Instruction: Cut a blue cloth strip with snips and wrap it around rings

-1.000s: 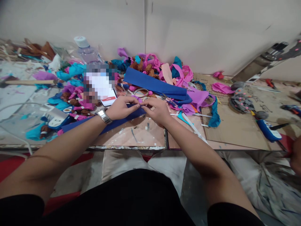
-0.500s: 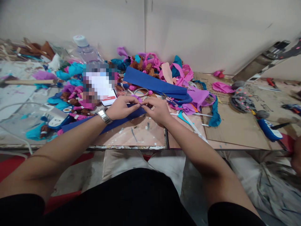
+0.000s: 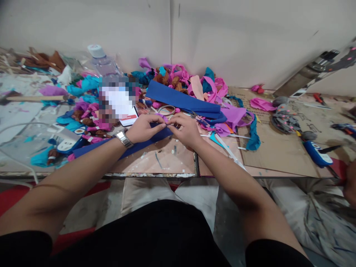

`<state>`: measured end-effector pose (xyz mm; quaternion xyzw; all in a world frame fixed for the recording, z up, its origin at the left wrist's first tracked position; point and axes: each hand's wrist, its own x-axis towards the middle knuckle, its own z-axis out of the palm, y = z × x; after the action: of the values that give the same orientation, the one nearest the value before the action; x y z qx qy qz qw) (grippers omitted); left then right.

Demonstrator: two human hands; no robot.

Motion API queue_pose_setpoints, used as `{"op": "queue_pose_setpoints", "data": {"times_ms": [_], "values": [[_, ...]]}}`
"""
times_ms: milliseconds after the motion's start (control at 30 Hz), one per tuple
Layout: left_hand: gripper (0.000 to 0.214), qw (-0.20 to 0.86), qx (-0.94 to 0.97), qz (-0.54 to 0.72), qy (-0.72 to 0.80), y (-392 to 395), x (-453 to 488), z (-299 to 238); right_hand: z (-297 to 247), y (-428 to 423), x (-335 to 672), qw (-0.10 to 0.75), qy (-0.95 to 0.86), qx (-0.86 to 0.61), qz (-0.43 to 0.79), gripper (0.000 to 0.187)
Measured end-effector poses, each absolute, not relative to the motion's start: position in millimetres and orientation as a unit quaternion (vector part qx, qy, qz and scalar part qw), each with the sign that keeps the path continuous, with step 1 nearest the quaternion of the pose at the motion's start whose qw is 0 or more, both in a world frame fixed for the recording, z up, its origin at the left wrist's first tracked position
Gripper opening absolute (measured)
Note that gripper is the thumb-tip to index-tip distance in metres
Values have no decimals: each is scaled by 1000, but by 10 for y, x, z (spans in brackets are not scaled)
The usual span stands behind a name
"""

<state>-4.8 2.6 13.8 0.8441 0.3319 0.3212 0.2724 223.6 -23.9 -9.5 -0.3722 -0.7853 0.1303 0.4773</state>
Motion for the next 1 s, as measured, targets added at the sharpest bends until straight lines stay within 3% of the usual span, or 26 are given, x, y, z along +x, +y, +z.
{"op": "queue_pose_setpoints", "data": {"times_ms": [800,1000], "values": [[32,284,839,331,326,35,-50,163,-61,-277,2186,497,-752,-404,158,19],[33,280,833,338,336,6,-30,153,-49,-295,2183,503,-757,-396,134,12]]}}
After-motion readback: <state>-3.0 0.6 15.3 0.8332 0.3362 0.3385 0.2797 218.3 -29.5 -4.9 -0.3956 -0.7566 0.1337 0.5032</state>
